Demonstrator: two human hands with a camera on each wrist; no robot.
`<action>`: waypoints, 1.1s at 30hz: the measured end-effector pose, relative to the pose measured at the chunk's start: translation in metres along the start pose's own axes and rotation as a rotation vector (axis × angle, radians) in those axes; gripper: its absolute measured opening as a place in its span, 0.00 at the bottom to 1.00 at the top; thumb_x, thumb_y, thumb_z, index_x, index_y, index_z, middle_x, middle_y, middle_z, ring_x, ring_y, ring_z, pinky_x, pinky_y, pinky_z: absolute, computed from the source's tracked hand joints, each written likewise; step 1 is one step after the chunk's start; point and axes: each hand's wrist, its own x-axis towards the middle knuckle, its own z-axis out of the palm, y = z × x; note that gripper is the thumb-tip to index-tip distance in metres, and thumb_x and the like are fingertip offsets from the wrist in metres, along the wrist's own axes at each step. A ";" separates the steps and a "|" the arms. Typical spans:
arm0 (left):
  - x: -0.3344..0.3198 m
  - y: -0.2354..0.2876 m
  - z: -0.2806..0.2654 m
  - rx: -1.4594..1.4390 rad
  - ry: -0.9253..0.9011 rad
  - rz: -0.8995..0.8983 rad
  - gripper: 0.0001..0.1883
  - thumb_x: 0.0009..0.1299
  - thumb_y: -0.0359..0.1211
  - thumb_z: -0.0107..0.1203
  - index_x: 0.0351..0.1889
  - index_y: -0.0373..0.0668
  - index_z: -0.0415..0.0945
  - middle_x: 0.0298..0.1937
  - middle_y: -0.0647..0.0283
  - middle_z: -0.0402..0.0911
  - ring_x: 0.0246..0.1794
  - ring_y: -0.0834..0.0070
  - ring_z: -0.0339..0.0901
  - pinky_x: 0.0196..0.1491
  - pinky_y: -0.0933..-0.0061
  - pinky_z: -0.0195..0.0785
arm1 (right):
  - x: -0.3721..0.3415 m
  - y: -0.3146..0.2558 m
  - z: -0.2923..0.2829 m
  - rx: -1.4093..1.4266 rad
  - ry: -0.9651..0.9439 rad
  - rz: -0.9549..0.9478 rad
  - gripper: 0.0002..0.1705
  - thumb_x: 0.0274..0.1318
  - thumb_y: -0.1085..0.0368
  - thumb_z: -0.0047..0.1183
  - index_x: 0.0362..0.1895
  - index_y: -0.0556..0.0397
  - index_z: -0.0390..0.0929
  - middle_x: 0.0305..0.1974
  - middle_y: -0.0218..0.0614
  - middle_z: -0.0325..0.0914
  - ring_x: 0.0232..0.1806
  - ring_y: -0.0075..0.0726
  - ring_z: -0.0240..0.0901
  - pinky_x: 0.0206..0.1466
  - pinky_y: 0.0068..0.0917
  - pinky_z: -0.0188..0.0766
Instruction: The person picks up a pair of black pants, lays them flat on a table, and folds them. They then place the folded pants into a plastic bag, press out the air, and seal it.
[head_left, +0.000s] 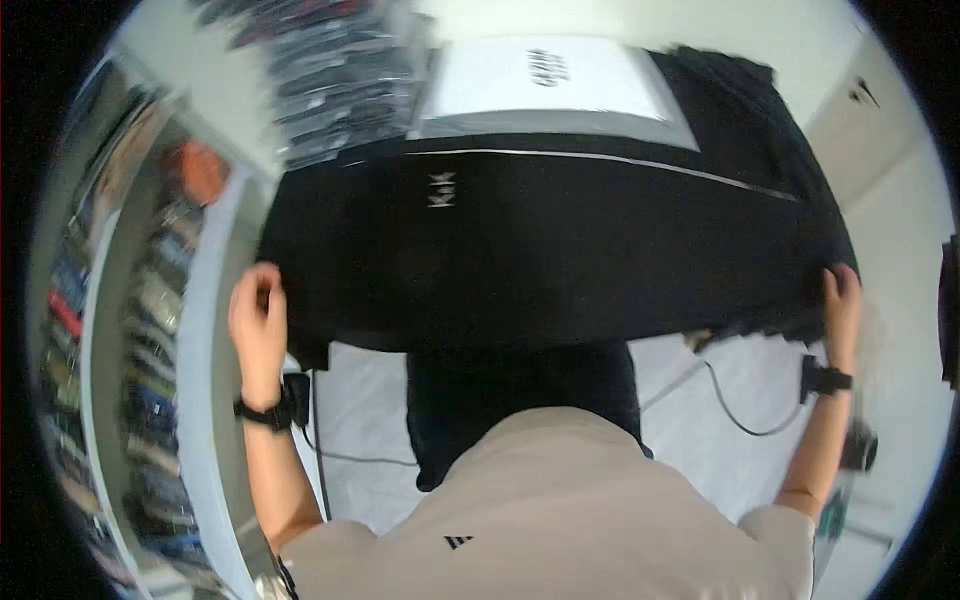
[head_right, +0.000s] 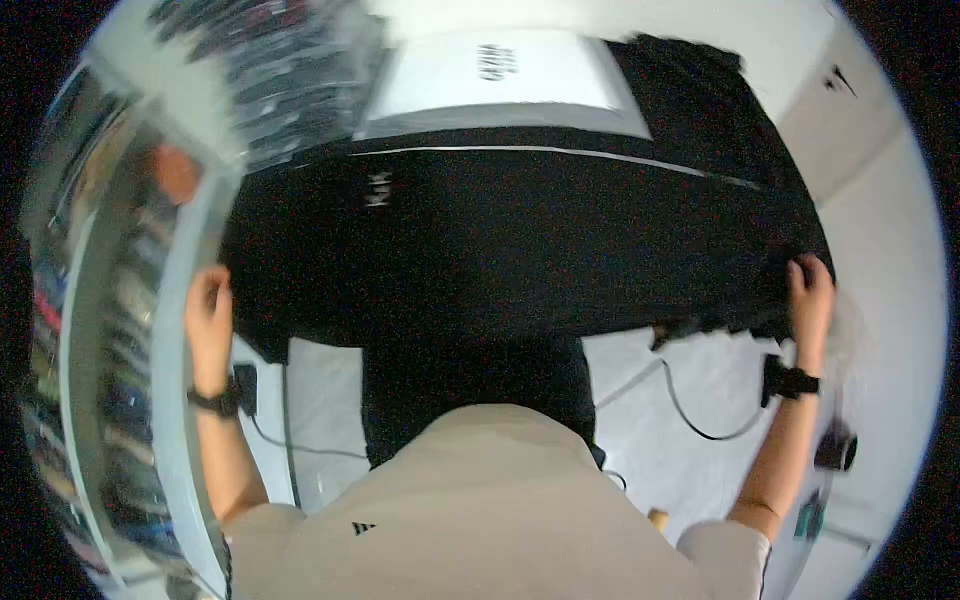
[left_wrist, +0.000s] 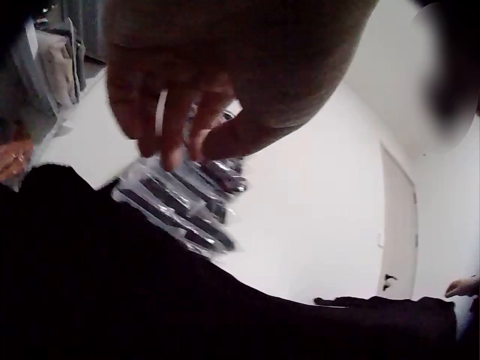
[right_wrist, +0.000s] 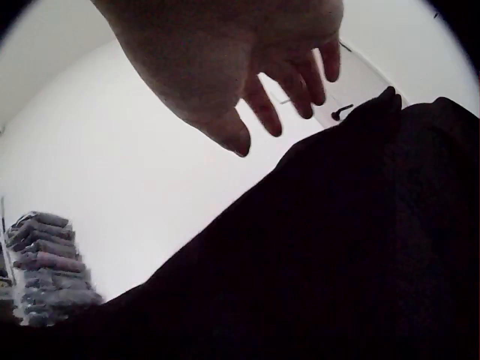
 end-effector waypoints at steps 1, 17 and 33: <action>0.016 -0.032 -0.005 0.058 -0.022 -0.063 0.10 0.63 0.28 0.54 0.41 0.34 0.74 0.40 0.51 0.79 0.42 0.58 0.77 0.47 0.65 0.68 | 0.016 0.028 0.007 -0.079 -0.024 0.043 0.22 0.59 0.58 0.54 0.51 0.60 0.72 0.49 0.50 0.75 0.52 0.52 0.71 0.56 0.37 0.66; 0.082 -0.059 0.014 -0.467 -0.616 -0.785 0.31 0.60 0.48 0.64 0.46 0.27 0.75 0.40 0.56 0.81 0.39 0.69 0.78 0.43 0.70 0.71 | 0.080 0.099 0.006 0.253 -0.349 0.510 0.32 0.50 0.46 0.60 0.43 0.67 0.77 0.35 0.39 0.79 0.35 0.32 0.74 0.40 0.29 0.70; 0.158 -0.145 -0.144 -0.834 -0.202 -0.855 0.26 0.67 0.46 0.50 0.58 0.40 0.72 0.56 0.58 0.75 0.54 0.66 0.73 0.56 0.66 0.65 | 0.096 -0.093 -0.017 1.128 -0.306 0.473 0.20 0.55 0.60 0.57 0.46 0.61 0.75 0.39 0.38 0.79 0.39 0.35 0.76 0.45 0.29 0.73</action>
